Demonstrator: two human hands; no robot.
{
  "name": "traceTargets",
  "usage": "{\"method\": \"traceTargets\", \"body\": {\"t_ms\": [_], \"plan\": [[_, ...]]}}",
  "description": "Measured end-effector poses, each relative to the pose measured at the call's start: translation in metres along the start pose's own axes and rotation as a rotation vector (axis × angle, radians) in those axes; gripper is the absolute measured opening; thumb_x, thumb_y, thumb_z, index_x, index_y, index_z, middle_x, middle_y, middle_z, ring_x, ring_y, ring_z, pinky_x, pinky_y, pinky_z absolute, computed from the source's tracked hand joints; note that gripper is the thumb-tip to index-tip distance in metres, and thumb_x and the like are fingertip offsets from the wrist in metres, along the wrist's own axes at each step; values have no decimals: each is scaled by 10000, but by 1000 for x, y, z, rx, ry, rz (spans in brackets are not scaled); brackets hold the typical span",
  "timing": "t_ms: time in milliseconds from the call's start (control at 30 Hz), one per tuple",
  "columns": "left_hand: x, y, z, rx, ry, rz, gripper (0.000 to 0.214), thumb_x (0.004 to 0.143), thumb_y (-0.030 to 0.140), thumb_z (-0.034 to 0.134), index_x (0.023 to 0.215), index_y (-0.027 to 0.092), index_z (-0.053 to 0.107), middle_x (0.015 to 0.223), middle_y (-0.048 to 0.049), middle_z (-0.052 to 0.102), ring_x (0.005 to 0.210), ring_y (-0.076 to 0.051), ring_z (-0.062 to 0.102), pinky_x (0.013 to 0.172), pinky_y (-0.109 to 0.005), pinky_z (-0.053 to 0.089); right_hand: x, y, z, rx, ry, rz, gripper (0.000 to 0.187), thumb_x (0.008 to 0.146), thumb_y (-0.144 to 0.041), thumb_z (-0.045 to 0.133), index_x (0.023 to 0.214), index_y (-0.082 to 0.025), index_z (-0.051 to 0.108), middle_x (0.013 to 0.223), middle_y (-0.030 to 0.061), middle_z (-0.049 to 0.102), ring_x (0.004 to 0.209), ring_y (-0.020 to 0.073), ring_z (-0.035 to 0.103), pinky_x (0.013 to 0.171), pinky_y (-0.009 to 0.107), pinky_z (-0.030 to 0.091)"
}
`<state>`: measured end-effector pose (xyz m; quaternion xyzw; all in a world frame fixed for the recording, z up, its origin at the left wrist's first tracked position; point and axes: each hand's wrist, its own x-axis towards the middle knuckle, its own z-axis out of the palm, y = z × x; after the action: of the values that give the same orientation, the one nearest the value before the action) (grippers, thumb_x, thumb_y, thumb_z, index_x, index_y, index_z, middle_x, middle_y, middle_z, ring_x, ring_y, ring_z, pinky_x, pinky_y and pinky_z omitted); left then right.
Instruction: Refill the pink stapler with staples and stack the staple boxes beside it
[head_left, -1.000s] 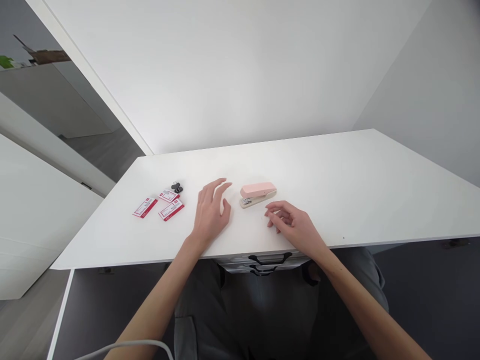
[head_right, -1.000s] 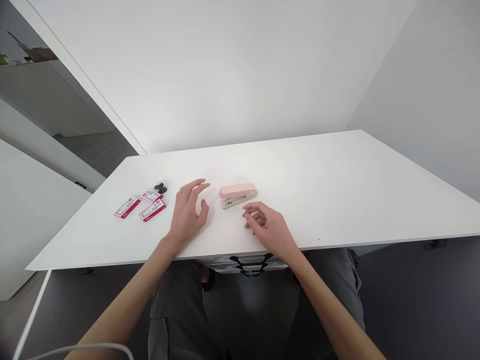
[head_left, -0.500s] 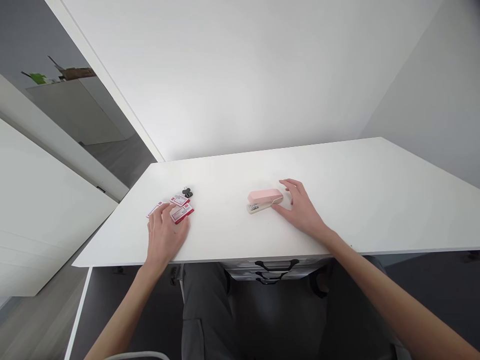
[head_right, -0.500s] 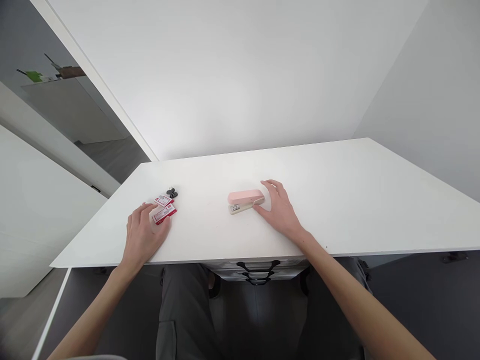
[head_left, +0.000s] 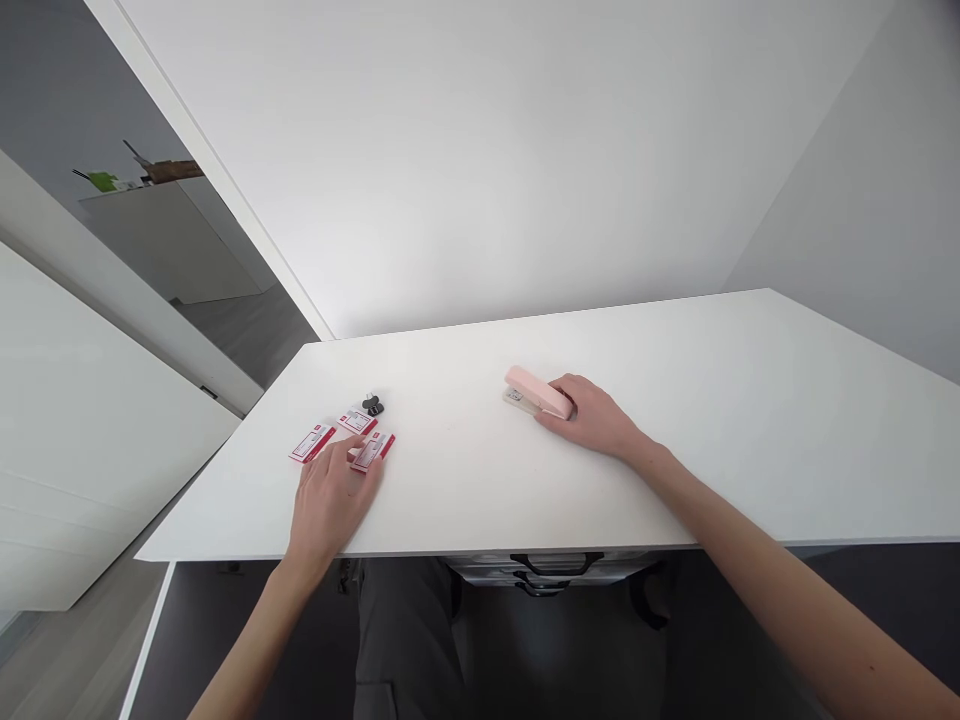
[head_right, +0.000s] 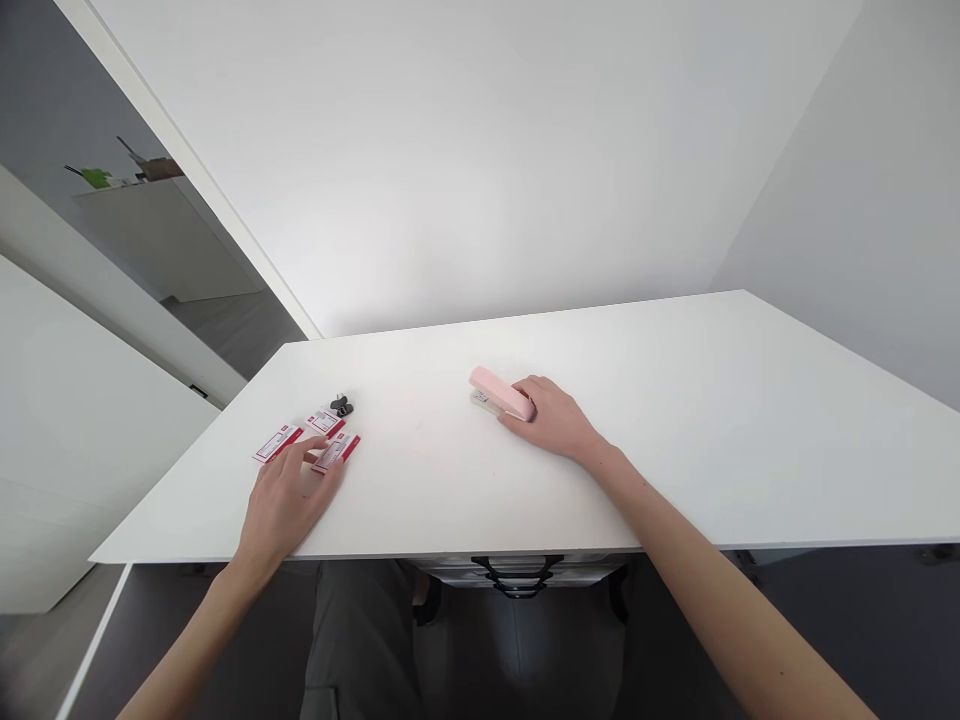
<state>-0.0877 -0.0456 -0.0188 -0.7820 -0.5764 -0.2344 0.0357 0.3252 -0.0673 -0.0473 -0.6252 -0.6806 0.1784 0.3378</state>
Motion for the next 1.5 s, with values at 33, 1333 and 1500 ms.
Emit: {"method": "traceTargets", "body": {"t_ms": [33,1333,1500], "plan": [[0,1,-1,-15,-18,43,406,999,517,550,1291,238,594,1285,-102,697,1195,-336,651,1046,-504,501,-2,-2,-1,0,-14,5,375,906,-468,666,1225,-273,626,1169,70,701,1022,280,652,840,402,510],[85,113,73,-775,-492,416,806,812,381,798,1527,311,434,1451,-79,625,1037,-214,690,1034,-438,526,-6,-4,1,189,-80,-11,1123,792,-560,825,1675,-359,161,1261,74,620,1083,279,643,960,469,548],[82,113,78,-659,-413,454,747,864,439,761,1520,284,438,1415,-93,644,1102,-251,676,1100,-495,481,-4,-4,3,215,-39,-100,1199,789,-554,849,1682,-418,61,1653,106,361,1430,342,481,1091,536,502]]}}
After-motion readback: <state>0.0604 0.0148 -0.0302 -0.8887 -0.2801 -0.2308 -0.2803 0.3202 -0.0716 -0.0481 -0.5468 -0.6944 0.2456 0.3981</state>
